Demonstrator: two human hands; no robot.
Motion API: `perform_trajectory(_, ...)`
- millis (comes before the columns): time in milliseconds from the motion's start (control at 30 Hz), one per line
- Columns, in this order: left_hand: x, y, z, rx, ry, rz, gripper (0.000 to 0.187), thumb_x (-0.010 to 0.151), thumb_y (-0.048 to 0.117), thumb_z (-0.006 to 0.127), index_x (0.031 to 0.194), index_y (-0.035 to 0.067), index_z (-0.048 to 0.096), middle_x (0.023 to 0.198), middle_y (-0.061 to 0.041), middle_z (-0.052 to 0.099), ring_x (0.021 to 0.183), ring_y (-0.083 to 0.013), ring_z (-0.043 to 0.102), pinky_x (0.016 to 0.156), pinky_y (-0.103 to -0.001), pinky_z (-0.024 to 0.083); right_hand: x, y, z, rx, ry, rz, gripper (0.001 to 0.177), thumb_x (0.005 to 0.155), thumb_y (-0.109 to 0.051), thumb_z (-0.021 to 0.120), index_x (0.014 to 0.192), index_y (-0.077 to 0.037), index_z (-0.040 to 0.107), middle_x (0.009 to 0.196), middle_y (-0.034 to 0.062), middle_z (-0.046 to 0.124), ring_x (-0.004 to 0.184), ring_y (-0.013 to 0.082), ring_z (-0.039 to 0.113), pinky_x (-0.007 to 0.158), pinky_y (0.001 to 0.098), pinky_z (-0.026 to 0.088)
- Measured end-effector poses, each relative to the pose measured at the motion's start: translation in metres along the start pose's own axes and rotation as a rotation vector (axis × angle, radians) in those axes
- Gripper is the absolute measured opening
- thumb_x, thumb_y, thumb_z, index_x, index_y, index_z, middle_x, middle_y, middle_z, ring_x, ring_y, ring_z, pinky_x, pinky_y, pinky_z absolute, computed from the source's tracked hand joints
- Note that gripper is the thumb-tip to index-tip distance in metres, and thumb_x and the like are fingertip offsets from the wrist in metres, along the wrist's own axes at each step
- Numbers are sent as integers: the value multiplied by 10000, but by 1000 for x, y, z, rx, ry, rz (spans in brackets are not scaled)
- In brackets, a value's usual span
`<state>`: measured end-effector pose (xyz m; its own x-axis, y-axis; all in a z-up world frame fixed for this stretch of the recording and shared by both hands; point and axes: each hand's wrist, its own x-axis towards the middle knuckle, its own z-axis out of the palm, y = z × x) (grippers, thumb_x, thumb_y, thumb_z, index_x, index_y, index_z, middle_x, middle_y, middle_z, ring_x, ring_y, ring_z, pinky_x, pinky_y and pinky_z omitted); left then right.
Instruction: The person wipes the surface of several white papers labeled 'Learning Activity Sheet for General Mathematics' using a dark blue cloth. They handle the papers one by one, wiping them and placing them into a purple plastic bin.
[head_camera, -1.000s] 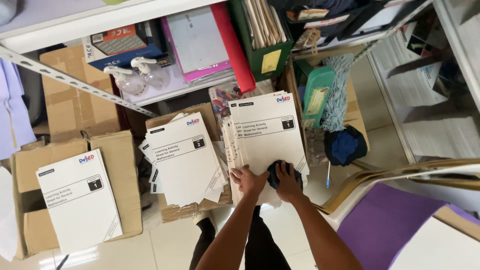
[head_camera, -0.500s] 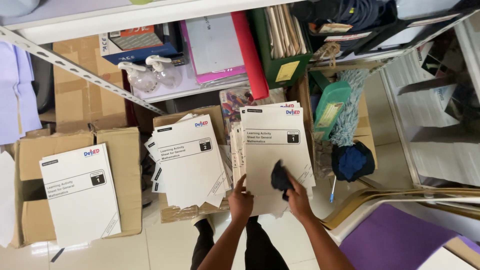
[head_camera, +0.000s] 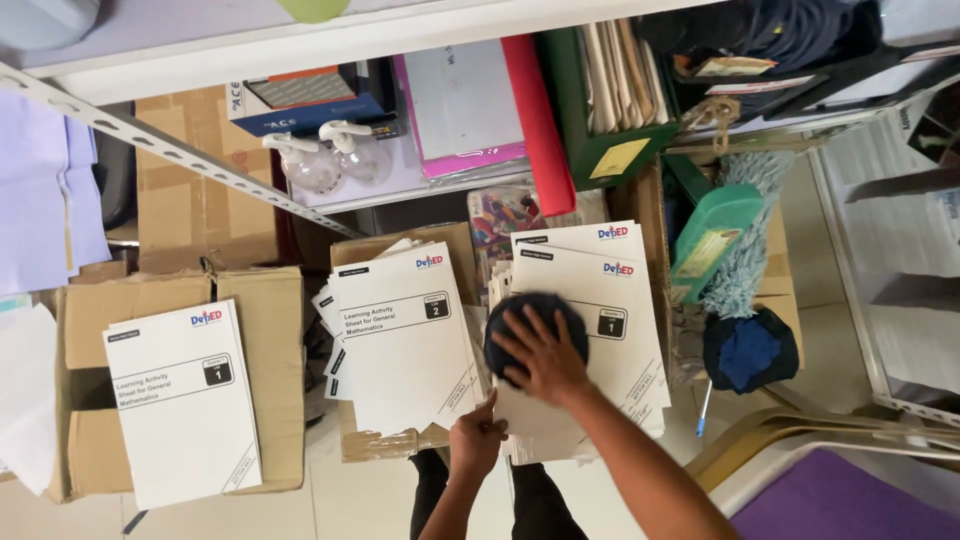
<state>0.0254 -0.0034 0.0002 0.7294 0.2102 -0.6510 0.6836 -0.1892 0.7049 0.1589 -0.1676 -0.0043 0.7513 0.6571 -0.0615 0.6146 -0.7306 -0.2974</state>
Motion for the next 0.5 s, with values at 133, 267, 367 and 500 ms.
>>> perform_trajectory(133, 4, -1, 0, 123, 62, 34, 506, 792, 64, 773, 1287, 165, 743, 676, -134, 691, 646, -246, 659, 653, -350, 554, 45, 44, -7, -14, -14, 117, 694, 937, -542, 545, 1563, -309, 357, 1704, 56, 152, 1553, 374, 127, 1160, 733, 99)
perform_trajectory(267, 13, 11, 5, -19, 42, 25, 429, 846, 70, 680, 1274, 81, 693, 773, -127, 726, 634, -194, 695, 651, -344, 581, 63, 56, 8, -2, 152, 311, 714, 983, -533, 523, 1608, -248, 326, 1713, 95, 158, 1558, 406, 132, 1130, 770, 107)
perform_trajectory(367, 16, 25, 8, -74, -1, -35, 344, 892, 148, 691, 1222, 52, 674, 831, -136, 758, 689, -224, 738, 663, -362, 584, 59, 32, 15, 26, 162, 300, 709, 988, -513, 522, 1605, -229, 318, 1705, 121, 149, 1550, 429, 123, 1108, 780, 105)
perform_trajectory(500, 36, 12, 16, 99, 27, 184, 255, 932, 154, 665, 1160, 42, 689, 885, -198, 755, 814, -332, 730, 722, -407, 556, 39, 33, 11, 26, 17, -46, 612, 1007, -484, 507, 1579, -337, 346, 1716, 35, 164, 1569, 375, 129, 1153, 743, 109)
